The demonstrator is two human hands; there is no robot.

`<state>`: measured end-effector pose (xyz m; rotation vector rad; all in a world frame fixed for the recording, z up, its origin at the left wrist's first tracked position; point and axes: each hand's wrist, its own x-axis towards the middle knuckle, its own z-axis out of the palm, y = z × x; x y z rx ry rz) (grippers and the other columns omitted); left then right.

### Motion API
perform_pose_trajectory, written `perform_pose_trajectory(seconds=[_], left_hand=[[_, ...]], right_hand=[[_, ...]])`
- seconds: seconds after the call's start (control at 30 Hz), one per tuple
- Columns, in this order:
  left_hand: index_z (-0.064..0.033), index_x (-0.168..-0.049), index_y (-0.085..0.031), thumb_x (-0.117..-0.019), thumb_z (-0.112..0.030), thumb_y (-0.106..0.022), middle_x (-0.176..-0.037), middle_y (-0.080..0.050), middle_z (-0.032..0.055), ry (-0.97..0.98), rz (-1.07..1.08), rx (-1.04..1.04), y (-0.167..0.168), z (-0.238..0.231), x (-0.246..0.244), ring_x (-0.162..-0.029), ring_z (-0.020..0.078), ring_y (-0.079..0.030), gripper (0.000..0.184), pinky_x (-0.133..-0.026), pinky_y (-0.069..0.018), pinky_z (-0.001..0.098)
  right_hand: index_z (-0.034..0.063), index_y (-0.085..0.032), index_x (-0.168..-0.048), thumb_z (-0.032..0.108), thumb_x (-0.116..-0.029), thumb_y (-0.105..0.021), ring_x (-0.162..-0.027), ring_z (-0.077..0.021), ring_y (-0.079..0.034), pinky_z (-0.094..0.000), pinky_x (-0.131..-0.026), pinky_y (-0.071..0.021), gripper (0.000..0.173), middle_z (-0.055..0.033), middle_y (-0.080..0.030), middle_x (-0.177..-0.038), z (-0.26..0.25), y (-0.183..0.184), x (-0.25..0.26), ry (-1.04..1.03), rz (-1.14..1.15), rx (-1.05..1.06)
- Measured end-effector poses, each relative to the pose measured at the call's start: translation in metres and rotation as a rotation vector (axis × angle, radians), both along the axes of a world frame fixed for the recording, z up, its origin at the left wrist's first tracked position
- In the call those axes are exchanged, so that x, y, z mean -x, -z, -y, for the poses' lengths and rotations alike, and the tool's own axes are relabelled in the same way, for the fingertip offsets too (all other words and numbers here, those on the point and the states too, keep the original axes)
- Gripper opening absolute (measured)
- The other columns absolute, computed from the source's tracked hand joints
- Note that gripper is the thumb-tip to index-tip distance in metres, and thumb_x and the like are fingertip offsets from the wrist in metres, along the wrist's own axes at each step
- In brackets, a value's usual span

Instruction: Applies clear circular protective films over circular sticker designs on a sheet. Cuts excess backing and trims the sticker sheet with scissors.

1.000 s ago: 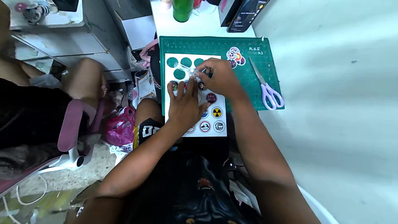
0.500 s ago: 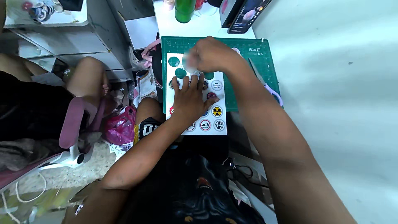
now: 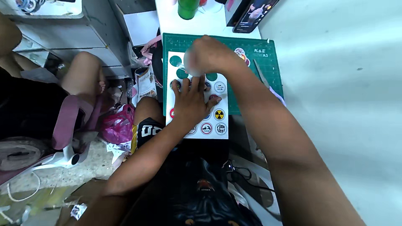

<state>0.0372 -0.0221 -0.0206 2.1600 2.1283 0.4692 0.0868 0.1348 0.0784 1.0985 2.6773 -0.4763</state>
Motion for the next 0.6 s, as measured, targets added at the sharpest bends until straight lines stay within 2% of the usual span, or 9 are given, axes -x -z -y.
perform_pose_trajectory(seconds=[0.1,0.23,0.4,0.6], left_hand=[[-0.0199,-0.155,-0.047,-0.0940,-0.083,-0.019,-0.142,-0.051,0.0092,-0.007,0.017,0.011,0.000,-0.002,0.000,-0.128,0.0337,-0.046,0.092,-0.114,-0.0155,0.0690],[-0.0172,-0.152,-0.051,-0.0974,-0.078,-0.021,-0.146,-0.051,0.0077,-0.025,0.012,0.009,-0.003,-0.002,-0.003,-0.130,0.0336,-0.046,0.087,-0.115,-0.0151,0.0709],[-0.0180,-0.148,-0.055,-0.0997,-0.074,-0.025,-0.147,-0.051,0.0059,-0.046,0.013,0.024,-0.003,-0.004,-0.007,-0.134,0.0331,-0.046,0.080,-0.115,-0.0162,0.0713],[-0.0209,-0.148,-0.056,-0.1013,-0.070,-0.025,-0.142,-0.052,0.0066,-0.045,0.004,0.018,-0.001,-0.005,-0.006,-0.128,0.0323,-0.047,0.075,-0.113,-0.0175,0.0709]], right_hand=[[0.0134,-0.077,-0.096,0.039,-0.0885,-0.081,-0.091,-0.0251,-0.070,-0.0540,-0.084,-0.0566,0.027,-0.0058,-0.073,-0.091,-0.003,0.002,-0.001,-0.003,0.000,0.017],[0.0128,-0.077,-0.095,0.037,-0.0865,-0.083,-0.090,-0.0240,-0.070,-0.0516,-0.084,-0.0577,0.027,-0.0059,-0.074,-0.091,-0.006,0.009,-0.001,0.073,-0.045,0.074],[0.0141,-0.078,-0.093,0.039,-0.0857,-0.084,-0.081,-0.0199,-0.069,-0.0482,-0.075,-0.0570,0.027,-0.0037,-0.073,-0.083,-0.011,0.019,-0.011,0.247,-0.143,0.150],[0.0124,-0.078,-0.092,0.040,-0.0846,-0.085,-0.074,-0.0188,-0.068,-0.0460,-0.070,-0.0577,0.030,-0.0055,-0.072,-0.082,-0.014,0.031,-0.021,0.421,-0.258,0.239]])
